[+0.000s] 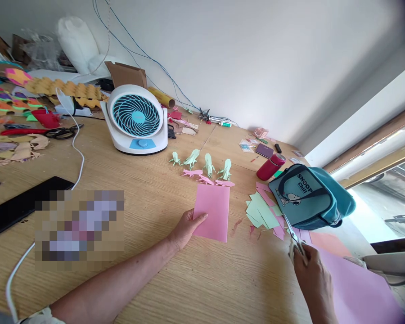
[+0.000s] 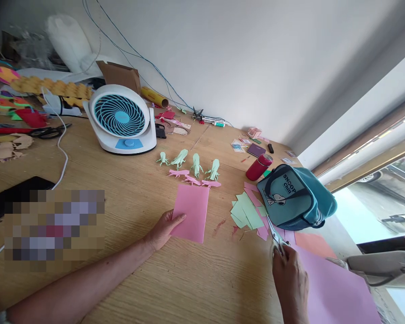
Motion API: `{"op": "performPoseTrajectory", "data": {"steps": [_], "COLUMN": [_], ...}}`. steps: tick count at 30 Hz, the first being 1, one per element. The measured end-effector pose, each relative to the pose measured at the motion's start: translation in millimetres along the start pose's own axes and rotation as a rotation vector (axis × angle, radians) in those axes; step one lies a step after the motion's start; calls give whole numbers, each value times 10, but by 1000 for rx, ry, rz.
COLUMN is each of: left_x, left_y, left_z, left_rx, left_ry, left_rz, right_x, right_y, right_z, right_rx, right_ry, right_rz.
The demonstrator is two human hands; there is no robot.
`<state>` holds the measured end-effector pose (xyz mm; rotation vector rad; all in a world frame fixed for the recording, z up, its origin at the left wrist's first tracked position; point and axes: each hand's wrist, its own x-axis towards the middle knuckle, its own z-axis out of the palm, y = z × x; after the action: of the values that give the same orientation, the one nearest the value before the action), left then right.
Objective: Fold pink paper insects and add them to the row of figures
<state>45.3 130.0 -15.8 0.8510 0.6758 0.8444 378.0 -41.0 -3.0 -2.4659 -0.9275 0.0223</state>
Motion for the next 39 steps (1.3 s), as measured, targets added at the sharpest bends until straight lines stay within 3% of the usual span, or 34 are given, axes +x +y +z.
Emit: {"op": "performPoseTrajectory", "data": {"steps": [2, 8, 14, 20, 39], "left_x": [-1, -11, -27, -46, -94], "left_y": [16, 66, 40, 18, 52], "left_z": [4, 7, 14, 41, 45], "left_rx": [-7, 5, 88, 172, 241], "left_ry": [0, -10, -32, -43, -218], "left_rz": [-4, -5, -2, 1, -26], "right_x": [-83, -430, -705, -799, -905], "right_y": [-189, -928, -1372, -1405, -1317], "right_z": [69, 474, 682, 707, 744], "right_rx": [181, 764, 1092, 1204, 1185], "right_ry": [-66, -440, -597, -597, -548], "right_rz": [17, -43, 19, 74, 64]}}
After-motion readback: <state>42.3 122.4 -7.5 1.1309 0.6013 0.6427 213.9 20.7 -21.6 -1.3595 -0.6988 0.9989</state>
